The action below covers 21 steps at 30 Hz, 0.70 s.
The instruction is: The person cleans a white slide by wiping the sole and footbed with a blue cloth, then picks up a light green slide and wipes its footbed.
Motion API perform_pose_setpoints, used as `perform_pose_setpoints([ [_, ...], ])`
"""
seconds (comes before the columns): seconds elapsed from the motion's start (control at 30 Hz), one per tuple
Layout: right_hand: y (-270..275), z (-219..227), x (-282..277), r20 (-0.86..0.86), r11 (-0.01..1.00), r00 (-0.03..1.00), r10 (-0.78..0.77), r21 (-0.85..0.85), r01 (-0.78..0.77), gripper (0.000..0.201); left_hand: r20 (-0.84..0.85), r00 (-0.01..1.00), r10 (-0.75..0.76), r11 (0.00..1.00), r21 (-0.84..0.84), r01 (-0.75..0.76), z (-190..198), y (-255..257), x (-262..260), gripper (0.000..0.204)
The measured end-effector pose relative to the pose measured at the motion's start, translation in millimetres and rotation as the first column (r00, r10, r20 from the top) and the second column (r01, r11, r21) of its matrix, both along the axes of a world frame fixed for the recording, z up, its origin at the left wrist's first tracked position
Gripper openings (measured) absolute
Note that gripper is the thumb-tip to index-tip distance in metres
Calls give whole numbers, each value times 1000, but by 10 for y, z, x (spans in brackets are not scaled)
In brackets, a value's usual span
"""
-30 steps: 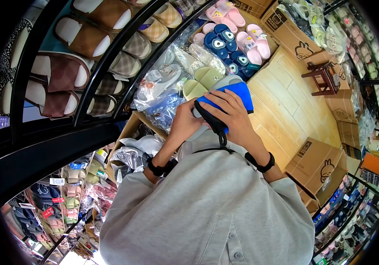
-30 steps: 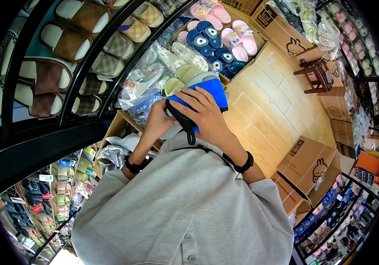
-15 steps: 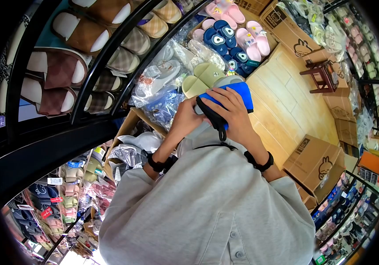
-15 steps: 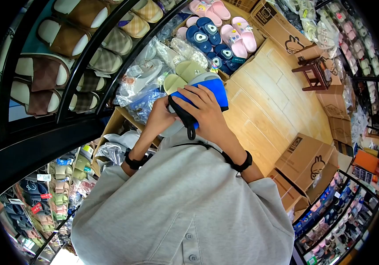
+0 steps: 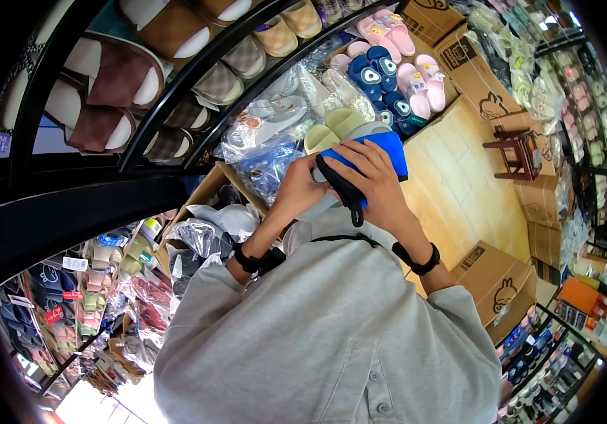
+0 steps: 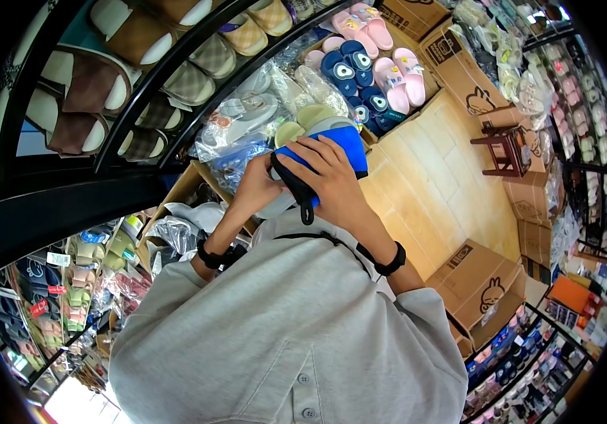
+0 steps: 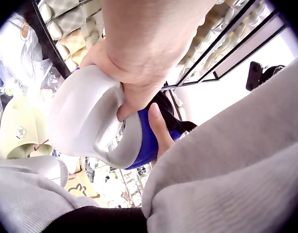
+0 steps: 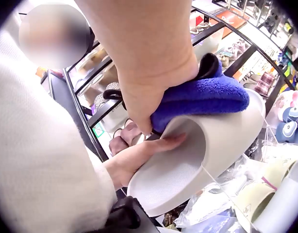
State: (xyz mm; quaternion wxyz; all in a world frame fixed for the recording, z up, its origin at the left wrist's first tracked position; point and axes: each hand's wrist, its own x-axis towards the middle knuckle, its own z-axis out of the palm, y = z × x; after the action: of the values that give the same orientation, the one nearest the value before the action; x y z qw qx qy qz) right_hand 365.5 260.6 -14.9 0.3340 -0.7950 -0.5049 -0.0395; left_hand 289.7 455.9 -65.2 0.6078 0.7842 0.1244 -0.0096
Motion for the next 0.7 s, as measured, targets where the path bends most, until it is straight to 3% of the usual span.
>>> perform_pose_setpoints([
  [0.47,39,84,100,-34,998,998,51,38,-50,70,-69,997,24,999,37,-22,191,76,-55,53],
  [0.7,40,257,50,-1,999,1000,-17,43,17,70,-25,1000,10,1000,27,-9,232,67,-2,50],
])
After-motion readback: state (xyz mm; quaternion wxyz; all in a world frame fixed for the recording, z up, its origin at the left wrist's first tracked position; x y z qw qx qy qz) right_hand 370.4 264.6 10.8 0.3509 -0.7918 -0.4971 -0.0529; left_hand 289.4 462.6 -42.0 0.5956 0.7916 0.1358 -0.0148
